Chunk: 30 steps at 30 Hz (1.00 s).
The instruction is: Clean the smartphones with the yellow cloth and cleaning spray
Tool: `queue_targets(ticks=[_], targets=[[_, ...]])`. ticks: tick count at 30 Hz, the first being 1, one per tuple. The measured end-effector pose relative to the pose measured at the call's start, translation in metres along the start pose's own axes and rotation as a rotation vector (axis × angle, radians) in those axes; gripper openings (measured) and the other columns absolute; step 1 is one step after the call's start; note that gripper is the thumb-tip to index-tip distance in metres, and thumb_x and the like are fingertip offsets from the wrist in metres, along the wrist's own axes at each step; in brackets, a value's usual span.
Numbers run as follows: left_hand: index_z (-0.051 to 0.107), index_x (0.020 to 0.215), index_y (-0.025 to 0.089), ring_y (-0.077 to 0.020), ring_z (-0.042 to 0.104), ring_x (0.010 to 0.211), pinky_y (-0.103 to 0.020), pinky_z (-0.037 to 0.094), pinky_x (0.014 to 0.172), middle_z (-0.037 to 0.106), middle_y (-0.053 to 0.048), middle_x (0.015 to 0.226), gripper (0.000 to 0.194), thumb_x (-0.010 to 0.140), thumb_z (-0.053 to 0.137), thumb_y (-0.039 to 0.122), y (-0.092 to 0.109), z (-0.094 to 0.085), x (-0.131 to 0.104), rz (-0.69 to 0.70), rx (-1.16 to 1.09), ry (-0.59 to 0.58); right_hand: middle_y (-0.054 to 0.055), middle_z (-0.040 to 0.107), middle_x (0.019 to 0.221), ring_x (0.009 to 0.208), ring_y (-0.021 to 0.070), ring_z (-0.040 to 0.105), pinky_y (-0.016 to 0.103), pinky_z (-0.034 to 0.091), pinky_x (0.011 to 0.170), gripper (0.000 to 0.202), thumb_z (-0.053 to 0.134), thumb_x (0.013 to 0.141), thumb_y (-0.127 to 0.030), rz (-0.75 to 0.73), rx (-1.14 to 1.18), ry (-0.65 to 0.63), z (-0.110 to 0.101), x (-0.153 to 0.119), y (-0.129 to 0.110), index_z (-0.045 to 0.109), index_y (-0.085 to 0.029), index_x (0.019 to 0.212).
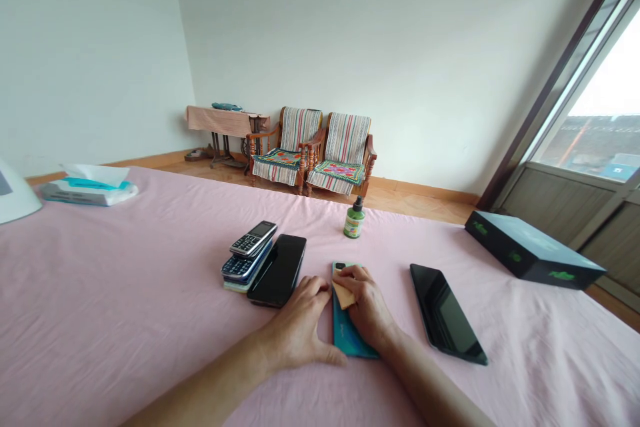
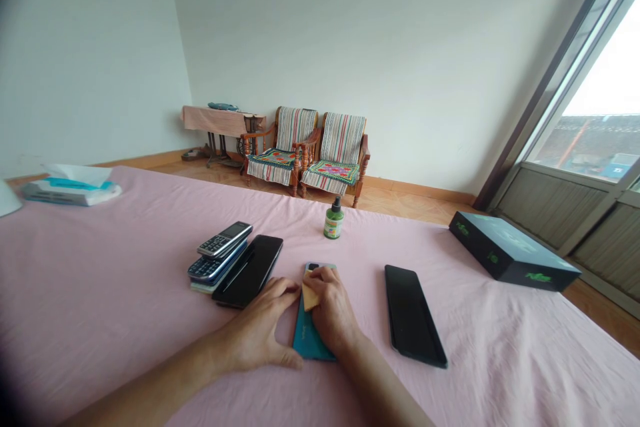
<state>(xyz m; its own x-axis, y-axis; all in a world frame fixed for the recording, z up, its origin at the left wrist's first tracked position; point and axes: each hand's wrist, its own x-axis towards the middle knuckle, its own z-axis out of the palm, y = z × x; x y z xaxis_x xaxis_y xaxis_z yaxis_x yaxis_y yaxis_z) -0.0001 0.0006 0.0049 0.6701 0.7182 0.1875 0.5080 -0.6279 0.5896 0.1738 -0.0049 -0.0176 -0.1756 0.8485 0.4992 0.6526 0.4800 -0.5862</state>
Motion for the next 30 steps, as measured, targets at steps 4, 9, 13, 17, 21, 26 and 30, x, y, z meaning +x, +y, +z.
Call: queue_targets(ticks=[4,9,13,17,21,26,30], targets=[[0.055,0.113,0.017,-0.0322,0.046,0.109,-0.046,0.039,0.096,0.05,-0.009,0.114,0.074,0.051,0.082,0.048,0.0,0.001,0.0,-0.006,-0.009,0.011,0.006,0.062,0.093,0.09,0.021,0.054,0.032,0.046,0.079,0.05,0.046,0.062,0.008,-0.002,0.001,-0.029,-0.003,-0.004,-0.007,0.072,-0.023,0.091],[0.056,0.1,0.017,-0.0289,0.049,0.099,-0.041,0.043,0.087,0.052,-0.007,0.103,0.068,0.044,0.086,0.042,-0.001,0.005,0.001,-0.005,0.013,0.055,0.005,0.061,0.089,0.085,0.0208,0.057,0.03,0.049,0.072,0.028,0.058,0.07,-0.003,0.001,0.068,-0.086,-0.012,-0.043,-0.032,0.071,-0.025,0.082],[0.053,0.108,0.019,-0.03,0.048,0.103,-0.043,0.042,0.091,0.052,-0.008,0.109,0.074,0.045,0.085,0.041,-0.004,0.007,0.001,0.002,0.033,0.069,0.004,0.062,0.092,0.087,0.0214,0.058,0.03,0.051,0.071,0.03,0.06,0.074,-0.007,-0.032,0.065,-0.152,-0.022,-0.069,-0.038,0.07,-0.029,0.092],[0.048,0.124,0.021,-0.0336,0.043,0.113,-0.048,0.037,0.097,0.048,-0.01,0.119,0.087,0.049,0.083,0.048,-0.003,0.004,0.0,-0.005,0.011,0.02,0.005,0.062,0.093,0.087,0.0215,0.059,0.03,0.05,0.071,0.032,0.058,0.076,-0.007,0.009,0.009,-0.119,-0.028,-0.062,-0.021,0.071,-0.029,0.094],[0.052,0.124,0.02,-0.0343,0.044,0.113,-0.048,0.037,0.099,0.049,-0.011,0.12,0.087,0.05,0.082,0.053,-0.001,0.0,0.0,-0.009,-0.006,-0.005,0.006,0.063,0.092,0.089,0.0196,0.057,0.03,0.048,0.077,0.039,0.051,0.075,-0.001,-0.015,-0.048,-0.057,-0.022,-0.029,0.01,0.073,-0.026,0.097],[0.053,0.124,0.019,-0.0338,0.044,0.113,-0.047,0.037,0.1,0.05,-0.011,0.12,0.091,0.045,0.084,0.055,-0.002,0.001,0.0,-0.018,-0.01,-0.005,0.007,0.063,0.09,0.086,0.0189,0.056,0.03,0.046,0.078,0.038,0.051,0.072,0.002,0.005,-0.086,0.041,-0.01,0.011,0.04,0.074,-0.021,0.092],[0.054,0.124,0.019,-0.0343,0.044,0.114,-0.048,0.037,0.101,0.05,-0.011,0.12,0.089,0.047,0.083,0.054,-0.001,0.001,-0.001,-0.017,-0.015,-0.006,0.008,0.063,0.09,0.085,0.019,0.056,0.031,0.045,0.079,0.039,0.049,0.072,0.003,0.027,-0.09,0.065,-0.009,0.015,0.04,0.074,-0.02,0.092]])
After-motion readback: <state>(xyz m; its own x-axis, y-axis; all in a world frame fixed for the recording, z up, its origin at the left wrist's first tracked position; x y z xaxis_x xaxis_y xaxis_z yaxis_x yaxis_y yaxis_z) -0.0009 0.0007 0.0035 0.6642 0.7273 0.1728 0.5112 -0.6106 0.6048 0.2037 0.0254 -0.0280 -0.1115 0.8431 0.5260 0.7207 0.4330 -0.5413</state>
